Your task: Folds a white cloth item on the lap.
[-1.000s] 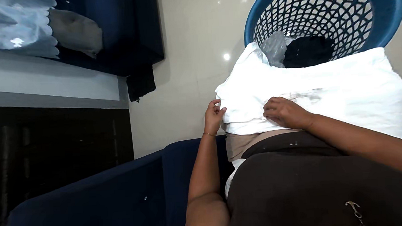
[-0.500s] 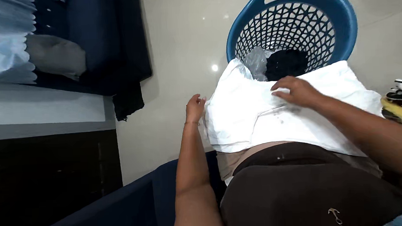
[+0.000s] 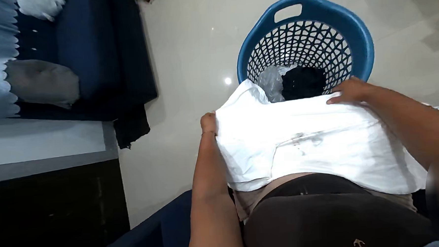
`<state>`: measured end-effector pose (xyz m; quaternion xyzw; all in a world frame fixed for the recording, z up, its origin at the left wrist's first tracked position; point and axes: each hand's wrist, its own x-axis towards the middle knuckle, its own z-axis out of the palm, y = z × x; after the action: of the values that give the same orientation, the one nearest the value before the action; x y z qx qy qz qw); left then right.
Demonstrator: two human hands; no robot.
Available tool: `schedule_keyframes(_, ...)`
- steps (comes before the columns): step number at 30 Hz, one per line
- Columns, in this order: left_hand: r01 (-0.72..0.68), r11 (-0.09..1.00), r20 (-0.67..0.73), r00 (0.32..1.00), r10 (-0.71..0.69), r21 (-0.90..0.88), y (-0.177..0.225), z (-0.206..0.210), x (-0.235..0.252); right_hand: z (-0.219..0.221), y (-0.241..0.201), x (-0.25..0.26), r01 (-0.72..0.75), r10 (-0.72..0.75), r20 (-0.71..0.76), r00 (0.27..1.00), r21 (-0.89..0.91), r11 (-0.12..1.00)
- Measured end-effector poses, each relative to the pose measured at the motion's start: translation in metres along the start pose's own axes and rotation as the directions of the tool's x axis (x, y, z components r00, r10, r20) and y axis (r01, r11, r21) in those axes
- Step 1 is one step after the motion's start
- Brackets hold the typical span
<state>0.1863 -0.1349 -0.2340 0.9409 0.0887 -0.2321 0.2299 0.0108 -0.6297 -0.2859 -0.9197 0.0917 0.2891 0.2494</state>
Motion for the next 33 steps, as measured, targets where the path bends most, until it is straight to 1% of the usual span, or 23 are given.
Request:
schedule_keyframes(1, -0.003, 1.000, -0.017, 1.000, 0.002, -0.014, -0.004, -0.003, 0.000, -0.005, 0.005, -0.003, 0.027, -0.019, -0.062, 0.998, 0.135, 0.990)
schedule_keyframes(3, -0.030, 0.999, 0.027, 0.999, 0.032, -0.043, -0.009, -0.005, 0.003, -0.020, 0.011, -0.012, 0.045, 0.013, -0.153, 0.988, 0.368, 0.929)
schedule_keyframes(5, -0.042, 0.998, 0.132, 0.990, 0.047, -0.042, -0.007, -0.004, 0.006, -0.035, 0.020, -0.023, 0.023, 0.051, -0.150, 0.987, 0.452, 0.892)
schedule_keyframes(7, -0.058, 0.998, 0.240, 0.969, 0.050, 0.028, 0.007, -0.003, 0.010, -0.047, 0.028, -0.034, -0.009, 0.074, -0.119, 0.990, 0.466, 0.885)
schedule_keyframes(10, -0.129, 0.980, 0.364, 0.929, 0.067, 0.148, 0.032, 0.005, 0.020, -0.062, 0.036, -0.048, -0.019, 0.070, -0.099, 0.993, 0.443, 0.896)
schedule_keyframes(12, -0.158, 0.967, 0.409, 0.910, 0.064, 0.200, 0.046, 0.016, 0.027, -0.071, 0.041, -0.055, -0.006, 0.053, -0.105, 0.993, 0.402, 0.916)
schedule_keyframes(14, -0.143, 0.960, 0.434, 0.901, 0.027, 0.239, 0.055, 0.029, 0.029, -0.080, 0.046, -0.063, -0.028, 0.069, -0.105, 0.992, 0.347, 0.937)
schedule_keyframes(16, -0.134, 0.942, 0.436, 0.900, -0.015, 0.308, 0.062, 0.038, 0.028, -0.086, 0.050, -0.071, -0.014, 0.058, -0.142, 0.988, 0.293, 0.956)
schedule_keyframes(17, -0.130, 0.944, 0.401, 0.916, -0.003, 0.304, 0.063, 0.040, 0.028, -0.088, 0.054, -0.073, -0.001, 0.046, -0.163, 0.986, 0.265, 0.964)
schedule_keyframes(18, -0.118, 0.961, 0.322, 0.946, 0.033, 0.249, 0.062, 0.039, 0.028, -0.089, 0.059, -0.075, 0.000, 0.042, -0.175, 0.984, 0.237, 0.971)
schedule_keyframes(19, -0.113, 0.982, 0.211, 0.974, 0.081, 0.148, 0.059, 0.036, 0.028, -0.089, 0.063, -0.077, -0.007, 0.045, -0.175, 0.983, 0.210, 0.978)
schedule_keyframes(20, -0.119, 0.993, 0.089, 0.989, 0.118, 0.006, 0.057, 0.031, 0.028, -0.090, 0.066, -0.080, -0.016, 0.049, -0.178, 0.983, 0.183, 0.983)
schedule_keyframes(21, -0.131, 0.978, -0.015, 0.991, 0.130, -0.160, 0.055, 0.023, 0.027, -0.089, 0.069, -0.084, -0.028, 0.057, -0.190, 0.980, 0.153, 0.988)
schedule_keyframes(23, -0.176, 0.887, -0.122, 0.983, 0.137, -0.427, 0.056, 0.003, 0.020, -0.088, 0.076, -0.094, -0.059, 0.089, -0.253, 0.963, 0.122, 0.991)
schedule_keyframes(25, -0.228, 0.769, -0.174, 0.973, 0.153, -0.598, 0.059, -0.017, 0.005, -0.089, 0.078, -0.110, -0.069, 0.117, -0.342, 0.933, 0.150, 0.986)
schedule_keyframes(28, -0.317, 0.618, -0.206, 0.947, 0.246, -0.720, 0.054, -0.038, -0.024, -0.088, 0.073, -0.142, -0.044, 0.125, -0.485, 0.865, 0.175, 0.984)
schedule_keyframes(29, -0.334, 0.574, -0.203, 0.938, 0.281, -0.747, 0.049, -0.044, -0.034, -0.086, 0.073, -0.156, -0.012, 0.090, -0.536, 0.840, 0.147, 0.989)
schedule_keyframes(31, -0.382, 0.495, -0.219, 0.908, 0.356, -0.780, 0.033, -0.053, -0.052, -0.077, 0.077, -0.184, 0.073, -0.028, -0.620, 0.784, 0.047, 0.996)
schedule_keyframes(33, -0.454, 0.448, -0.258, 0.864, 0.432, -0.770, 0.011, -0.060, -0.073, -0.059, 0.096, -0.208, 0.169, -0.176, -0.680, 0.712, -0.078, 0.983)
